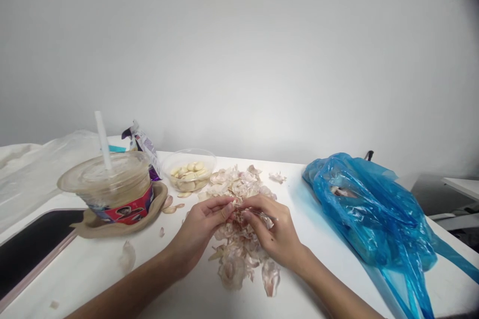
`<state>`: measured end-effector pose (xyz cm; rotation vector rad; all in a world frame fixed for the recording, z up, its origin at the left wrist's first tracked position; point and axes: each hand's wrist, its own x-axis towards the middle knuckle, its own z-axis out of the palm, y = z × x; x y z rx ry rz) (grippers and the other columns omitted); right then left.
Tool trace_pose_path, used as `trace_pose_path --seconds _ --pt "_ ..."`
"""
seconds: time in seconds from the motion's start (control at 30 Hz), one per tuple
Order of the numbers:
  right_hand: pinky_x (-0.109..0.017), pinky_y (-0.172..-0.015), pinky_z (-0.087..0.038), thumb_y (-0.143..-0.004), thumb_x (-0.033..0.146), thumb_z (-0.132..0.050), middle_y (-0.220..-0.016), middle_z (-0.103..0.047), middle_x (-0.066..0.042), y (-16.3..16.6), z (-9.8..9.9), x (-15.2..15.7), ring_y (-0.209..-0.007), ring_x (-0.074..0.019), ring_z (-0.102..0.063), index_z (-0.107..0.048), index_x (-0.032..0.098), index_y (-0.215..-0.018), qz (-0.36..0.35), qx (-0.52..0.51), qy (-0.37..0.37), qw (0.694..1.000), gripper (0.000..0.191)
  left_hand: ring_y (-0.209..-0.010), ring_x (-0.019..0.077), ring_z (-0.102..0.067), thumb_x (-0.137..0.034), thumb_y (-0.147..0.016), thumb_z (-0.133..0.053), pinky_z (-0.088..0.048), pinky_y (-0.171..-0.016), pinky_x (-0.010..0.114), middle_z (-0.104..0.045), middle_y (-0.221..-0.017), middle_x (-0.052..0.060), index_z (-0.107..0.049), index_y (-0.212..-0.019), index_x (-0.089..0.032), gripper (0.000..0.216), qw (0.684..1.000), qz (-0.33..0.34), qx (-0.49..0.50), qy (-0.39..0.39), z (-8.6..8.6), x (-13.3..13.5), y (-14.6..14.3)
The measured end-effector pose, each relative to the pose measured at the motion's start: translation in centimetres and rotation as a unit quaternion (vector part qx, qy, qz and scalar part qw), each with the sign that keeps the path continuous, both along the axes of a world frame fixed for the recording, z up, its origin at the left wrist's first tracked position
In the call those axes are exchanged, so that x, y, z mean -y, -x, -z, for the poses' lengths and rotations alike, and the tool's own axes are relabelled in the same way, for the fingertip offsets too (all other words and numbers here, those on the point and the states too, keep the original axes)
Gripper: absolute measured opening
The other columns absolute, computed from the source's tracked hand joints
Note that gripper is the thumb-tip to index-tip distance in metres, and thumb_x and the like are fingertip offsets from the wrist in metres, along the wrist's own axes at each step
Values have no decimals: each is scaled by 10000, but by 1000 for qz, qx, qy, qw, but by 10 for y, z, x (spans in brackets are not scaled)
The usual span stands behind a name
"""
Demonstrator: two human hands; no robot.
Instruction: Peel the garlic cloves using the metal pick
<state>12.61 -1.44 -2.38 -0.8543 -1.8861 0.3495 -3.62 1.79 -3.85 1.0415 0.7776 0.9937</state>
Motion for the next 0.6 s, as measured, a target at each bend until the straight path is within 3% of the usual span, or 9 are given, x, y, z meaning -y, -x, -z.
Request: trace_pose_path --seconds 0.43,0.6 --pt "-251 -688 -463 -853 145 -503 -858 -636 -47 0 0 1 -770 -134 -587 -582 160 -961 -6 4 8 1000 134 -892 203 -555 -271 -761 -619 -408 -834 337 -630 -796 37 -652 -860 -169 145 1000 12 -7 -14 2 -1 1" --pt "-243 -676 -462 -853 158 -509 -850 -635 -42 0 -1 1 -760 -130 -585 -582 164 -958 -9 1 8 1000 128 -831 184 -552 -271 -768 -609 -410 -841 349 -636 -803 42 -660 -851 -167 142 1000 14 -8 -23 2 0 0"
